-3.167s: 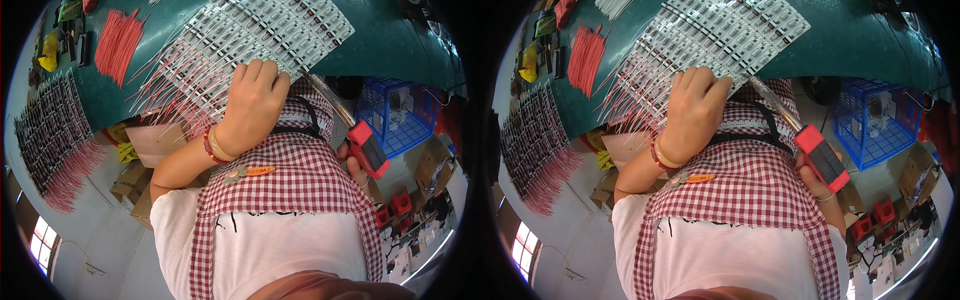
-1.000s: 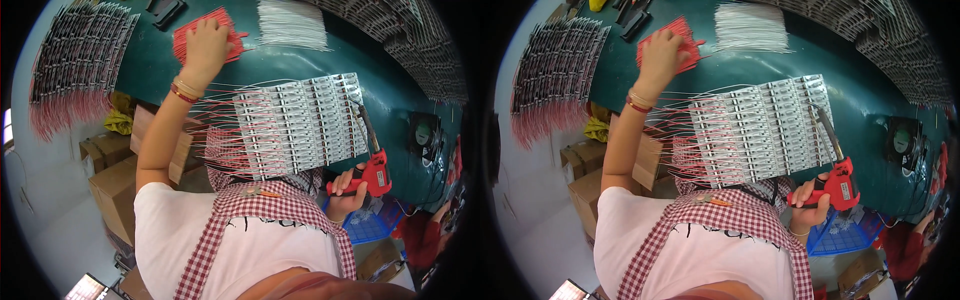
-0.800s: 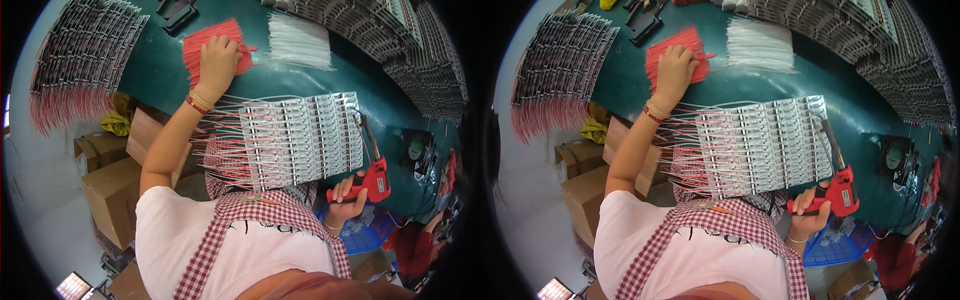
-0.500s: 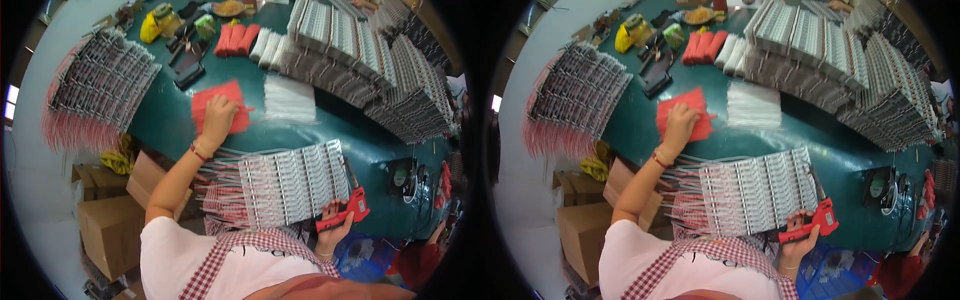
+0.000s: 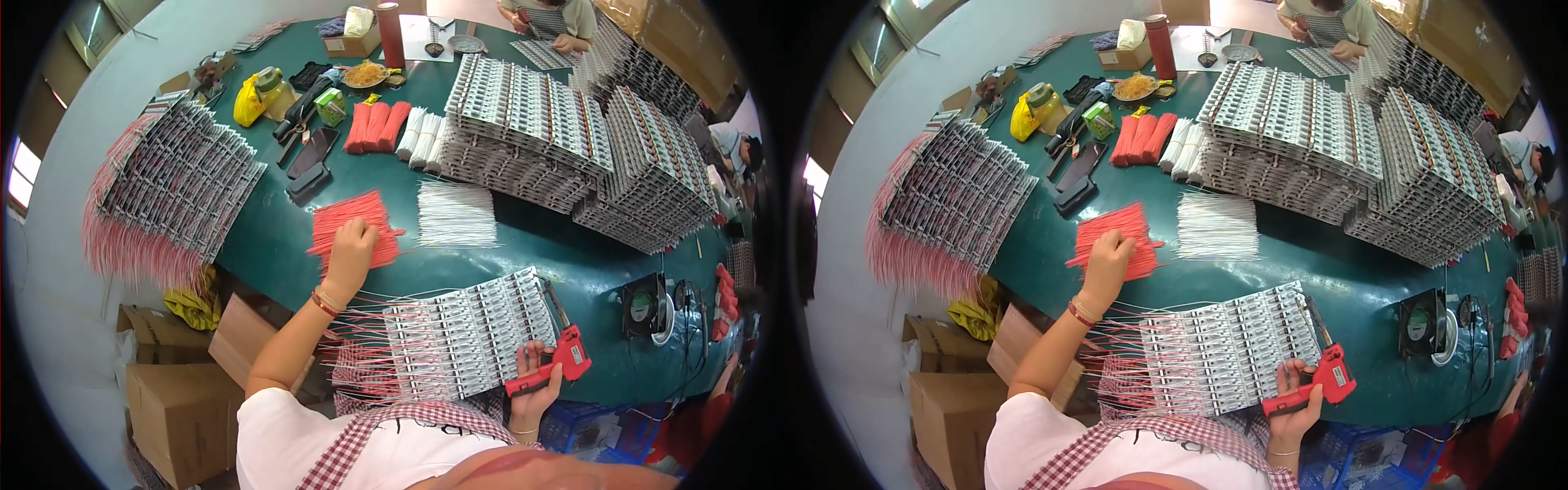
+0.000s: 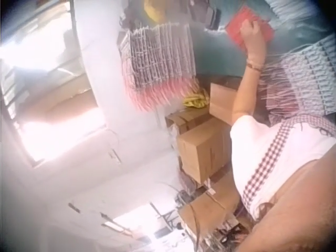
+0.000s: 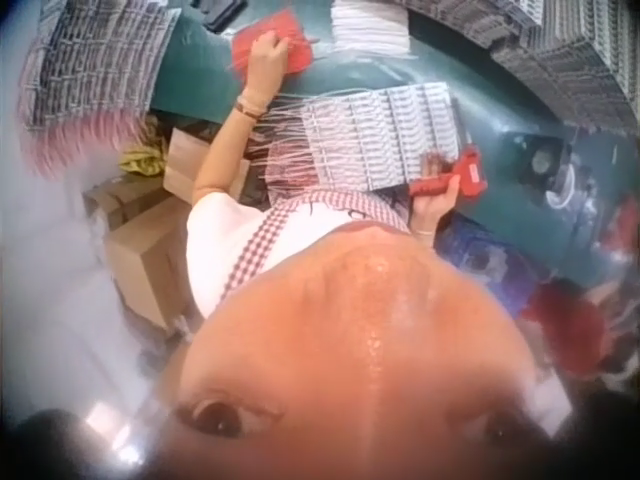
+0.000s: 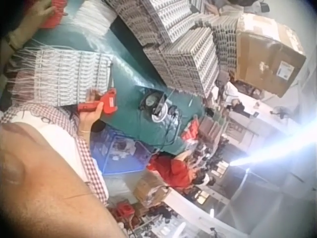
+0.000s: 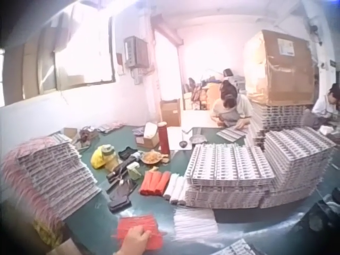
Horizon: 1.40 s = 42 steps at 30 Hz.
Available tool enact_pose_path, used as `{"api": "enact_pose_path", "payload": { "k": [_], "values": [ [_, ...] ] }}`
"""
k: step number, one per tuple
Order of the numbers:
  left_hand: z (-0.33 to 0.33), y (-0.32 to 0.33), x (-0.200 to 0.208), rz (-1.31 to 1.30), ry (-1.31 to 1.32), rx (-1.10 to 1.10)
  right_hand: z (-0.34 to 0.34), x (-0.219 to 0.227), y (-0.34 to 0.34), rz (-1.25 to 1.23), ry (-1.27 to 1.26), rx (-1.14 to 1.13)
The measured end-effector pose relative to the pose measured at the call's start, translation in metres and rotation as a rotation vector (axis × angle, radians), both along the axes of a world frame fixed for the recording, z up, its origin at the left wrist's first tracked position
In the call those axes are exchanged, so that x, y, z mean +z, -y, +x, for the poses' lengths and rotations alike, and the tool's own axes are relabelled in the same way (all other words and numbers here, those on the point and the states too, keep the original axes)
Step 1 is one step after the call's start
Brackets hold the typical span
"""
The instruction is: The person assembles electronic components by soldering wires onto LED strip units and circuit boards with a soldering iron.
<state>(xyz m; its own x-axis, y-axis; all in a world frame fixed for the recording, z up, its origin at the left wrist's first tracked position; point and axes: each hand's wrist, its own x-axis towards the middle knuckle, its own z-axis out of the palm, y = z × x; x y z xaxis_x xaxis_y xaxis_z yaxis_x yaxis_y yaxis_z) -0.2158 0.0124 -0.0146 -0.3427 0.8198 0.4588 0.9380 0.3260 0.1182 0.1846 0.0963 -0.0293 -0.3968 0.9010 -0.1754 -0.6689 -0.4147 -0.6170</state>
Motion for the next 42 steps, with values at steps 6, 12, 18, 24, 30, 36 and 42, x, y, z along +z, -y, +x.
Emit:
{"api": "enact_pose_path", "payload": {
  "k": [6, 12, 18, 24, 30, 36, 42],
  "values": [
    [0.0, -0.002, -0.017, 0.016, -0.086, 0.044, -0.002, -0.004, -0.003, -0.01, 0.006, 0.006],
    [-0.001, -0.007, -0.016, 0.048, -0.131, 0.081, 0.002, -0.001, 0.001, -0.006, -0.007, -0.016],
    [0.001, -0.001, 0.015, 0.382, 0.579, 0.104, 0.001, -0.004, 0.0, -0.024, -0.026, -0.045],
    [0.041, -0.019, 0.022, 0.91, 1.325, -0.138, 0.001, -0.007, -0.003, 0.006, -0.06, -0.029],
    [0.054, -0.019, 0.002, 0.823, 1.342, -0.124, 0.001, -0.005, -0.003, 0.009, -0.064, -0.019],
    [0.053, -0.012, 0.01, 0.783, 1.332, -0.175, 0.003, -0.006, -0.002, 0.015, -0.041, -0.037],
    [0.055, -0.009, 0.007, 0.759, 1.245, -0.221, 0.001, -0.003, -0.002, -0.008, -0.014, -0.068]
  ]
}}
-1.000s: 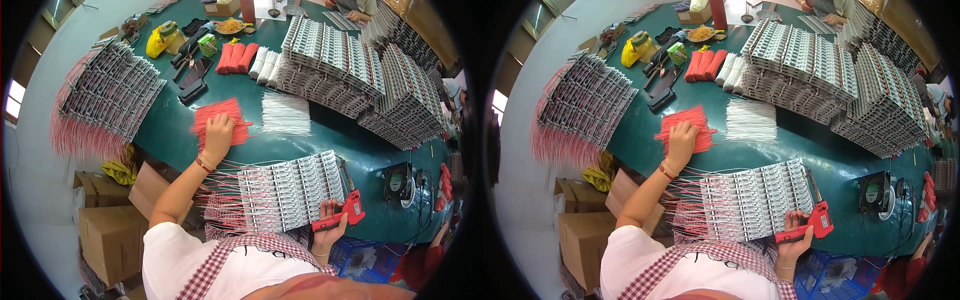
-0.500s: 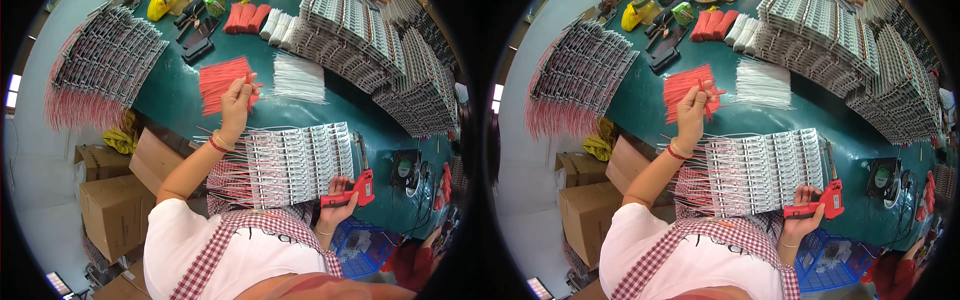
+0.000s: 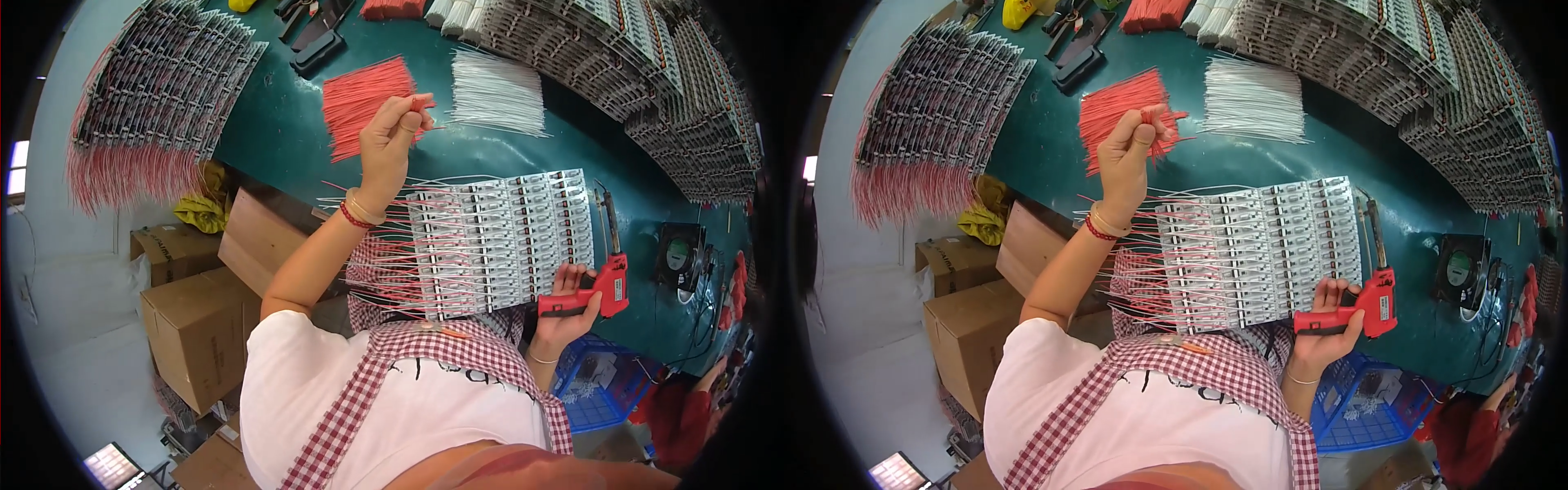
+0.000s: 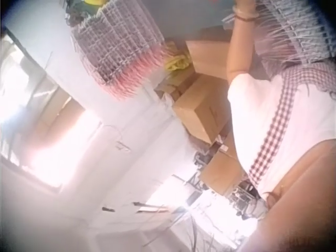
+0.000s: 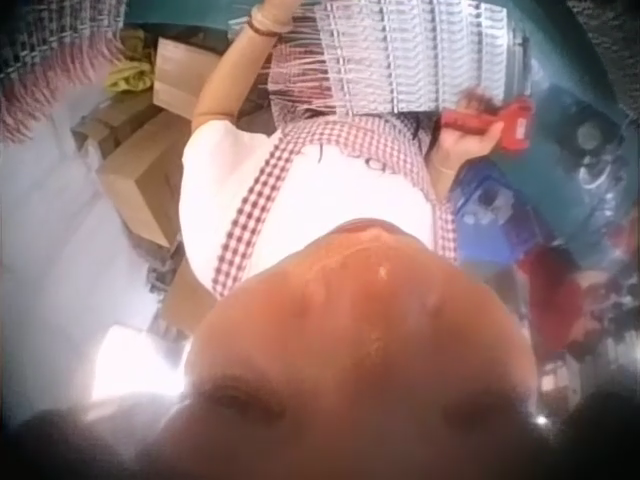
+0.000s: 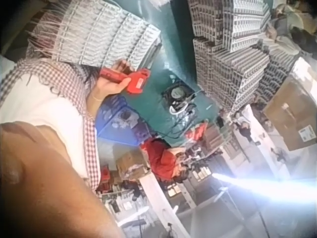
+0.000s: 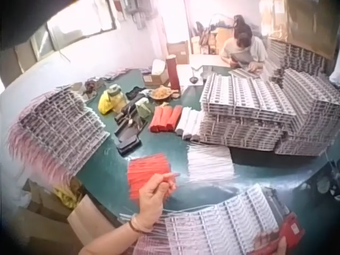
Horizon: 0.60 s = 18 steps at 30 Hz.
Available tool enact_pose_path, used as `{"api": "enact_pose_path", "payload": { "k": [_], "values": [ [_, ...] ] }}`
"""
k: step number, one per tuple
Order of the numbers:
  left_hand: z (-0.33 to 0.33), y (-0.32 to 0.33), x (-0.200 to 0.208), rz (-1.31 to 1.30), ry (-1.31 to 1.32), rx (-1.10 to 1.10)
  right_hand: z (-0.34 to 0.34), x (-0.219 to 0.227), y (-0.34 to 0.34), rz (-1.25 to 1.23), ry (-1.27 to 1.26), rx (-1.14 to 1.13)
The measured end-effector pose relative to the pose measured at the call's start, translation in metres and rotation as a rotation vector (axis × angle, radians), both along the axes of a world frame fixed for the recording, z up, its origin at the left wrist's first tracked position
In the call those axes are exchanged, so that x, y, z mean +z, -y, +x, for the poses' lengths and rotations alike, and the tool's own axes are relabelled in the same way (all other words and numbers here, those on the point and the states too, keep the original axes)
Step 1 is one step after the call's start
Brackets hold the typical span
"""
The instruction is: The person assembles electronic components by soldering wires onto LED strip units and circuit boards with a soldering iron.
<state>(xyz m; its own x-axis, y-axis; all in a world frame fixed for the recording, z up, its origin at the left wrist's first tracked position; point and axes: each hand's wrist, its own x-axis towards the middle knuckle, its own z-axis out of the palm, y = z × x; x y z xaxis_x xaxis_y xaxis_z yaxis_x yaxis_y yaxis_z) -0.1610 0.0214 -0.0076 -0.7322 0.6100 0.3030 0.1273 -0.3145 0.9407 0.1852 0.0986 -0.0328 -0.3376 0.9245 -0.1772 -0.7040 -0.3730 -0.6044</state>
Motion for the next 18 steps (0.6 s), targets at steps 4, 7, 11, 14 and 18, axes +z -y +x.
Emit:
{"api": "enact_pose_path", "payload": {
  "k": [4, 7, 11, 14, 18],
  "values": [
    [0.002, 0.003, -0.001, 0.069, 0.113, -0.006, 0.0, -0.001, -0.001, 0.002, 0.006, 0.01],
    [0.007, 0.0, 0.011, 0.072, 0.121, -0.014, 0.002, -0.003, -0.002, 0.024, -0.027, 0.03],
    [0.01, 0.001, 0.019, 0.052, 0.135, -0.023, 0.002, -0.005, -0.002, 0.03, -0.048, 0.048],
    [0.007, 0.002, 0.025, 0.022, 0.141, -0.014, 0.002, -0.005, -0.002, 0.048, -0.064, 0.054],
    [-0.03, 0.015, 0.034, -0.317, -0.057, 0.077, 0.004, -0.003, 0.0, 0.036, -0.036, 0.046]
  ]
}}
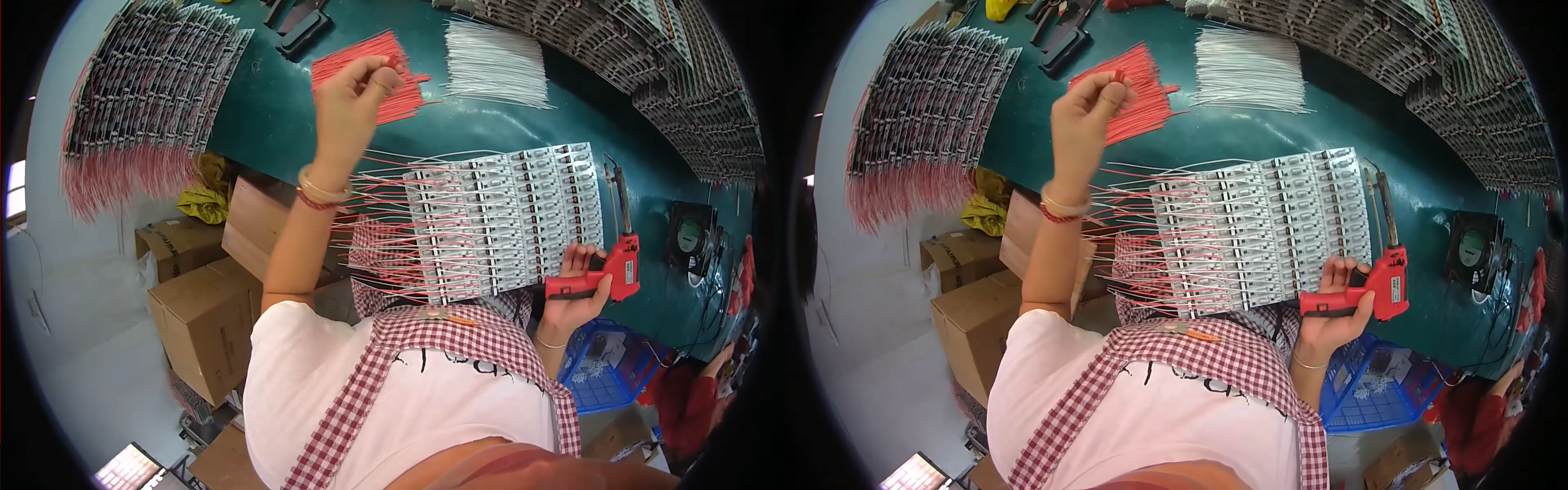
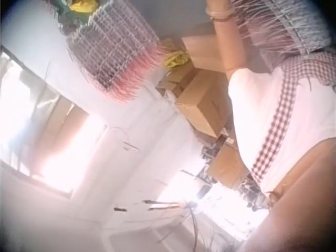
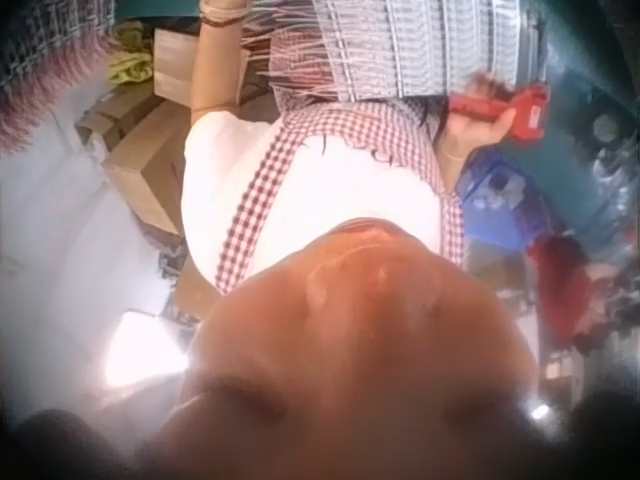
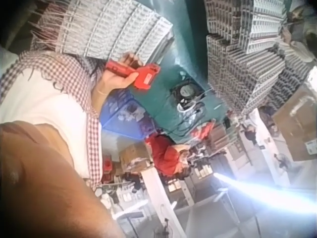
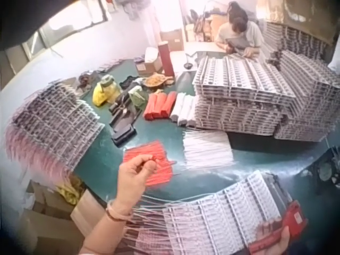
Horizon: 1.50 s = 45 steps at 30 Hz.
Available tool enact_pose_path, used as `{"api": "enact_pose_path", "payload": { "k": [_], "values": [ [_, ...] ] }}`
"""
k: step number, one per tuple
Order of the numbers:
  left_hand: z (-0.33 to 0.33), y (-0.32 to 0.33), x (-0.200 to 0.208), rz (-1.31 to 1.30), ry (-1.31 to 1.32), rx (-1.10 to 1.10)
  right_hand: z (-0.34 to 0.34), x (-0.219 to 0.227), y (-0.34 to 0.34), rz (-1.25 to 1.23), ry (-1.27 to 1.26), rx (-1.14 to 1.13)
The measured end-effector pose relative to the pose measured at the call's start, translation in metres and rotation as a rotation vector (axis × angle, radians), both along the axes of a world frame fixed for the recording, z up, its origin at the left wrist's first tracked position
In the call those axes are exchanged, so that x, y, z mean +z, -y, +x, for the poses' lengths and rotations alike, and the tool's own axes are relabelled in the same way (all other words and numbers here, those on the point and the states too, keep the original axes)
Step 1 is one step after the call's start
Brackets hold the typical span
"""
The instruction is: The person assembles electronic components by soldering wires onto LED strip units and circuit boards with a soldering iron.
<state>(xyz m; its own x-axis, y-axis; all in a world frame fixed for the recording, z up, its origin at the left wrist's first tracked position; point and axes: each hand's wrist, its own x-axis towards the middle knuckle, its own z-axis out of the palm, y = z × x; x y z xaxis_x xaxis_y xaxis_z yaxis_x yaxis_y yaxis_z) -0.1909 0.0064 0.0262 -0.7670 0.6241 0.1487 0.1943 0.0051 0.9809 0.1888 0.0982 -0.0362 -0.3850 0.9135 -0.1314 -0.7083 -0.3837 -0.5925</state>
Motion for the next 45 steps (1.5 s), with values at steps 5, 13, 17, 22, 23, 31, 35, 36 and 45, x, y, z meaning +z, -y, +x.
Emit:
{"api": "enact_pose_path", "payload": {
  "k": [5, 13, 17, 22, 23, 31, 35, 36, 45],
  "values": [
    [0.017, -0.01, 0.004, -0.181, -0.432, -0.205, -0.004, 0.002, -0.002, -0.019, -0.019, -0.027],
    [0.09, -0.033, -0.038, -0.1, -0.857, -0.467, -0.004, 0.023, -0.002, -0.035, 0.148, 0.144],
    [0.092, -0.043, -0.044, -0.16, -0.995, -0.487, -0.001, 0.043, 0.004, 0.026, 0.478, 0.222],
    [0.093, -0.047, -0.048, -0.229, -0.993, -0.508, -0.008, 0.047, 0.015, 0.177, 0.769, 0.269],
    [0.093, -0.047, -0.047, -0.23, -0.988, -0.515, -0.009, 0.047, 0.017, 0.169, 0.774, 0.264],
    [0.092, -0.05, -0.048, -0.258, -0.953, -0.532, -0.013, 0.048, 0.023, 0.286, 1.053, 0.328],
    [0.093, -0.051, -0.045, -0.266, -0.939, -0.522, -0.006, 0.039, 0.026, 0.387, 1.142, 0.285],
    [0.093, -0.05, -0.045, -0.272, -0.94, -0.521, -0.006, 0.039, 0.025, 0.386, 1.144, 0.288],
    [0.093, -0.051, -0.045, -0.29, -0.939, -0.526, -0.003, 0.047, 0.026, 0.468, 1.071, 0.301]
  ]
}}
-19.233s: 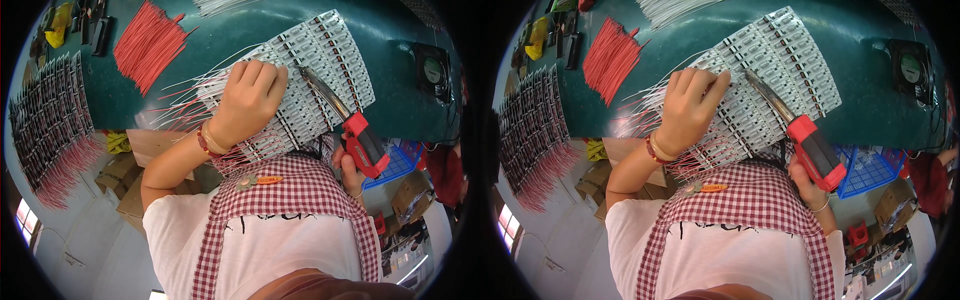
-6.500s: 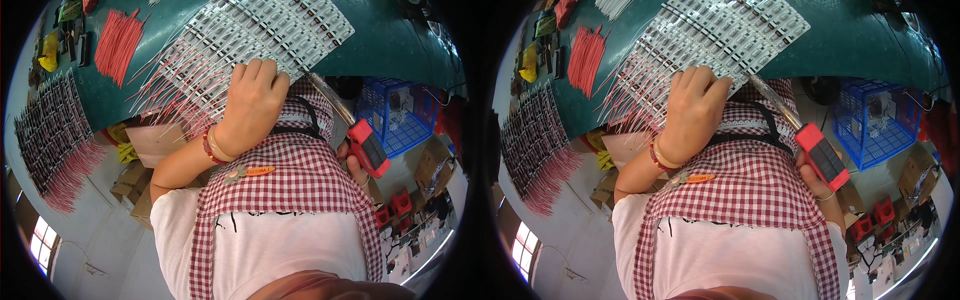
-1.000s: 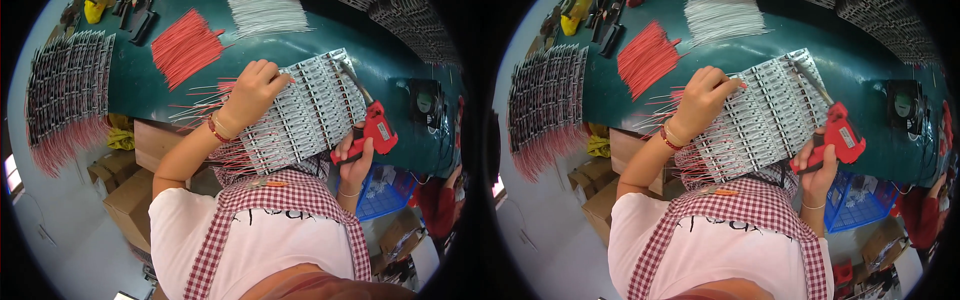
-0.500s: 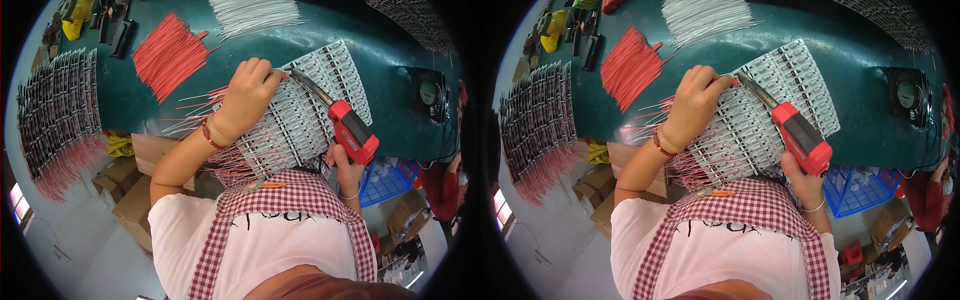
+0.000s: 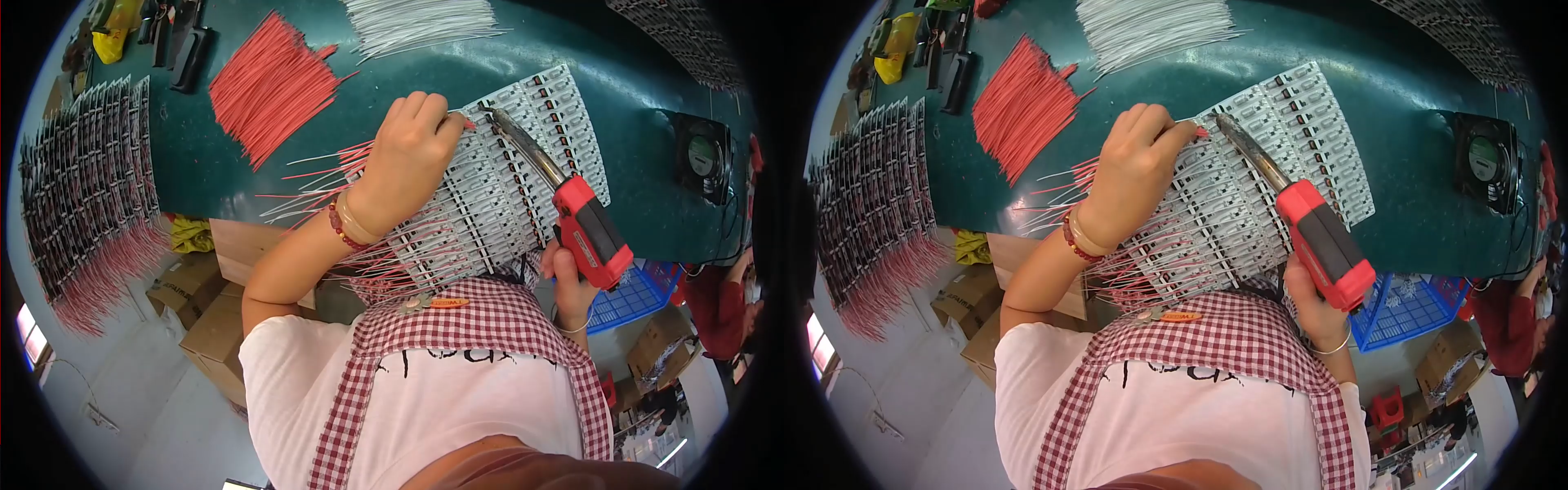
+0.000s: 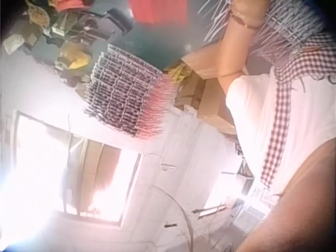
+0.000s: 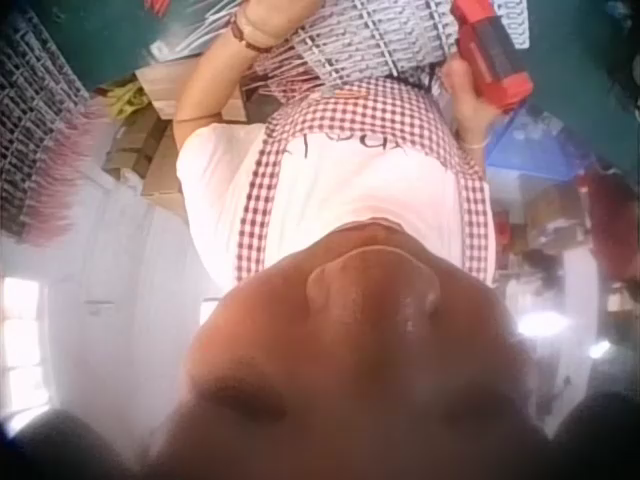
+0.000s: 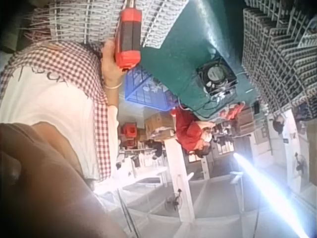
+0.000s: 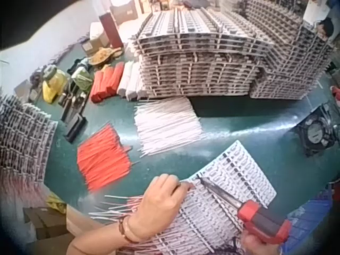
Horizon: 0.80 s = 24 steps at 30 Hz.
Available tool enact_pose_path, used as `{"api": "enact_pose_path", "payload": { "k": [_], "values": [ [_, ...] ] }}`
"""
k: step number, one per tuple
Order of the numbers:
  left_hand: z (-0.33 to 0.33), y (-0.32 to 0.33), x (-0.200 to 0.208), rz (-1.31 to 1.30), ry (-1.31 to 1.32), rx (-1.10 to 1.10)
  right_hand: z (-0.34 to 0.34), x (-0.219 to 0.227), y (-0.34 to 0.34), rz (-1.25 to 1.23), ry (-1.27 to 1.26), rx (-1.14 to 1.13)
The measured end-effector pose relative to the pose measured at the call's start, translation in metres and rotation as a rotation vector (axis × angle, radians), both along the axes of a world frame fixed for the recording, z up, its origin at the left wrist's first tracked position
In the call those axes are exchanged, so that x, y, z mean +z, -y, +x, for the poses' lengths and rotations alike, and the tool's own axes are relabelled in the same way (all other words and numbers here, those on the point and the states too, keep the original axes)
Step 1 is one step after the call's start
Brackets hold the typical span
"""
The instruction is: The person assembles electronic components by soldering wires onto LED strip units and circuit boards with a soldering iron.
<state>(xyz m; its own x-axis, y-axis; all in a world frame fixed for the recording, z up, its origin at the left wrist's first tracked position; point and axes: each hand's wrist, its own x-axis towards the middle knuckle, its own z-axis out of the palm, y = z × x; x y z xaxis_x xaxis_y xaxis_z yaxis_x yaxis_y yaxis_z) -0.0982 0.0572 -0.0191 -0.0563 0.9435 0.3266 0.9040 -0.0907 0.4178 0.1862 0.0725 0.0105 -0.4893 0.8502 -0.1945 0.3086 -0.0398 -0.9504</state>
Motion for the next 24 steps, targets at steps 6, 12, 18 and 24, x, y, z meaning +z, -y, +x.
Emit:
{"api": "enact_pose_path", "payload": {
  "k": [6, 12, 18, 24],
  "values": [
    [0.001, -0.001, 0.0, -0.01, -0.002, 0.008, 0.005, -0.011, 0.003, -0.014, 0.032, 0.0],
    [0.002, 0.001, 0.002, -0.028, -0.009, 0.011, 0.012, -0.011, 0.002, -0.117, 0.049, 0.039],
    [0.002, 0.0, 0.002, -0.028, -0.016, 0.016, -0.007, 0.005, 0.001, -0.048, -0.07, -0.063],
    [0.0, -0.001, 0.003, -0.053, -0.001, 0.019, -0.006, 0.007, 0.001, -0.081, -0.065, -0.069]
  ]
}}
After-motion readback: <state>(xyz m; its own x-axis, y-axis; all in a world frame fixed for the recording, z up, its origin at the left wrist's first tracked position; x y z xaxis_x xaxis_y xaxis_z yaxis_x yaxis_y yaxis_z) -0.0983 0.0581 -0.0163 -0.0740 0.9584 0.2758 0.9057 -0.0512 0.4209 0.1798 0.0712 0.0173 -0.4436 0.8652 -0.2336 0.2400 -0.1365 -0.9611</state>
